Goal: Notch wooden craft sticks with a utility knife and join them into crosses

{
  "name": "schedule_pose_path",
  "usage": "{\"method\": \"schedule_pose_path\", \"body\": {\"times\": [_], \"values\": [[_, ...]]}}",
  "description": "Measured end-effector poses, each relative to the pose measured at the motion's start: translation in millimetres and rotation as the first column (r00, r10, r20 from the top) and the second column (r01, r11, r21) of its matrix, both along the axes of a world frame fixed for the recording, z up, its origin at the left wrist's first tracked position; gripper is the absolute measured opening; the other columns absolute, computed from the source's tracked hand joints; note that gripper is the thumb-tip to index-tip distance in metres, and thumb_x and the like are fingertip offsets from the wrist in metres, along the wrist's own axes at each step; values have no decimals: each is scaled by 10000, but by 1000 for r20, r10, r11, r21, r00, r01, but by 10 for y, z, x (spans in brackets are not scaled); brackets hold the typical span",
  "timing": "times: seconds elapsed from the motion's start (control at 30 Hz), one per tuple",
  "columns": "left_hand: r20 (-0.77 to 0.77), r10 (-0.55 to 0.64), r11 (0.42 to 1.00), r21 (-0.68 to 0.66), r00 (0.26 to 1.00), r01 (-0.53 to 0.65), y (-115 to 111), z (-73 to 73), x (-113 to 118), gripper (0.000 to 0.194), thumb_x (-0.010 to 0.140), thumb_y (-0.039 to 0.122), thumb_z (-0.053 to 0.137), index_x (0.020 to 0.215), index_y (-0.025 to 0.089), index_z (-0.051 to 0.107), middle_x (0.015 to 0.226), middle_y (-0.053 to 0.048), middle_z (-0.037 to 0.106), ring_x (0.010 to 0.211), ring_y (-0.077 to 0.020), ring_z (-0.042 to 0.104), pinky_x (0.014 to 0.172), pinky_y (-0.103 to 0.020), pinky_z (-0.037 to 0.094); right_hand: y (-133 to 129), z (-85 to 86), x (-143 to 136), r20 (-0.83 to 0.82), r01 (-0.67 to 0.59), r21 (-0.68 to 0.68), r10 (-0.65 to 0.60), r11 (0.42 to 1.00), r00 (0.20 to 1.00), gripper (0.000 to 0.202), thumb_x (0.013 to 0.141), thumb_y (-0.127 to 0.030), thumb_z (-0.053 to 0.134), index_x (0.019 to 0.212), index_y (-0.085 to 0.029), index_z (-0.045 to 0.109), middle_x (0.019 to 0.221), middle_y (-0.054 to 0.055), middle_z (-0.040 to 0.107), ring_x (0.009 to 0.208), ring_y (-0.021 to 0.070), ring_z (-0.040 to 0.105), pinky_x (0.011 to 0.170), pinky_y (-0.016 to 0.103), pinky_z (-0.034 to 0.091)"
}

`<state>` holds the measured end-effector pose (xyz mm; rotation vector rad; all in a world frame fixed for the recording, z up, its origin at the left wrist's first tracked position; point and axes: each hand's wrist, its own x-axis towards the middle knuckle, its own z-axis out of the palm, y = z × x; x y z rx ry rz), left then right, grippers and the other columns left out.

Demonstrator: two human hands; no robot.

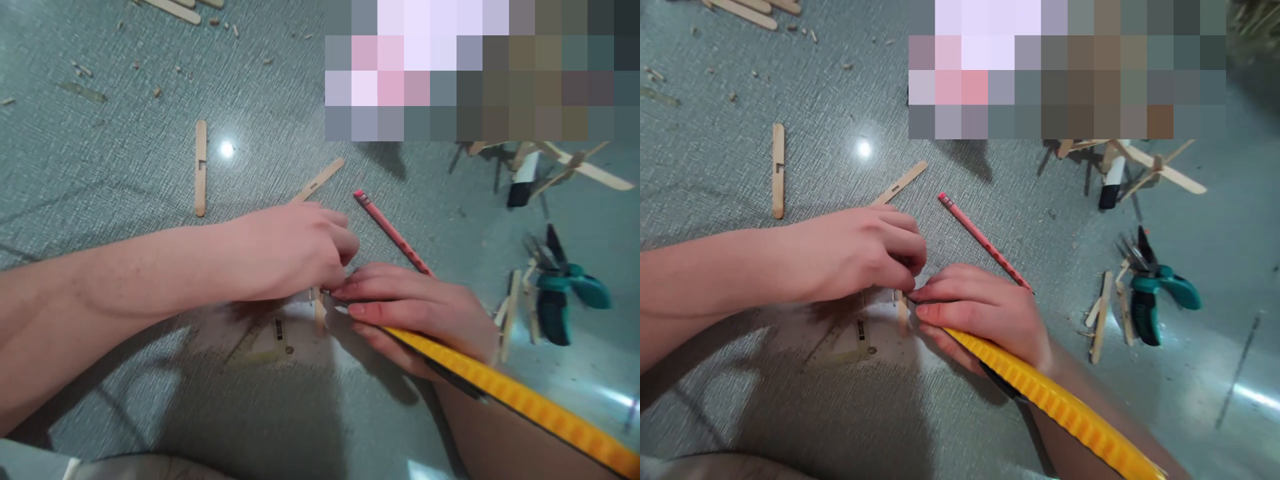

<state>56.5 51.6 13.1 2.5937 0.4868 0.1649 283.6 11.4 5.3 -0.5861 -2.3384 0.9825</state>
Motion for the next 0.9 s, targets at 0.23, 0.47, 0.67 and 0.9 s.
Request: {"method": "schedule_pose_path", "body": {"times": [0.23,0.47,0.67,0.9], "values": [[88,261,957,105,961,-269,-305,-2,-60,218,967,181,469,914,192,680,979,-49,667,887,-195,612,774,-324,490,-6,11,-2,-2,21,-23,-21,1000,1000,223,863,-124,682,1058,-231,667,962,73,762,886,197,737,816,345,625],[3,436,837,367,900,-406,-895,164,105,101,848,175,549,751,182,577,621,2,512,496,-181,497,420,-329,396,-94,72,-25,35,128,68,-131,989,991,238,827,-72,655,1027,-201,646,934,105,766,857,206,745,782,327,629],[-10,444,815,419,896,-400,-815,153,130,186,797,94,510,875,122,677,687,-43,621,540,-194,581,432,-317,471,-208,71,-71,9,303,52,-304,951,953,275,818,-48,653,1038,-212,646,908,77,761,823,181,748,764,284,625],[10,438,824,395,899,-406,-802,159,90,253,801,66,456,856,113,699,684,-59,642,569,-182,610,477,-292,535,-240,67,-112,8,337,20,-337,941,941,273,854,-70,602,1067,-240,624,882,53,746,788,173,730,712,297,615]]}}
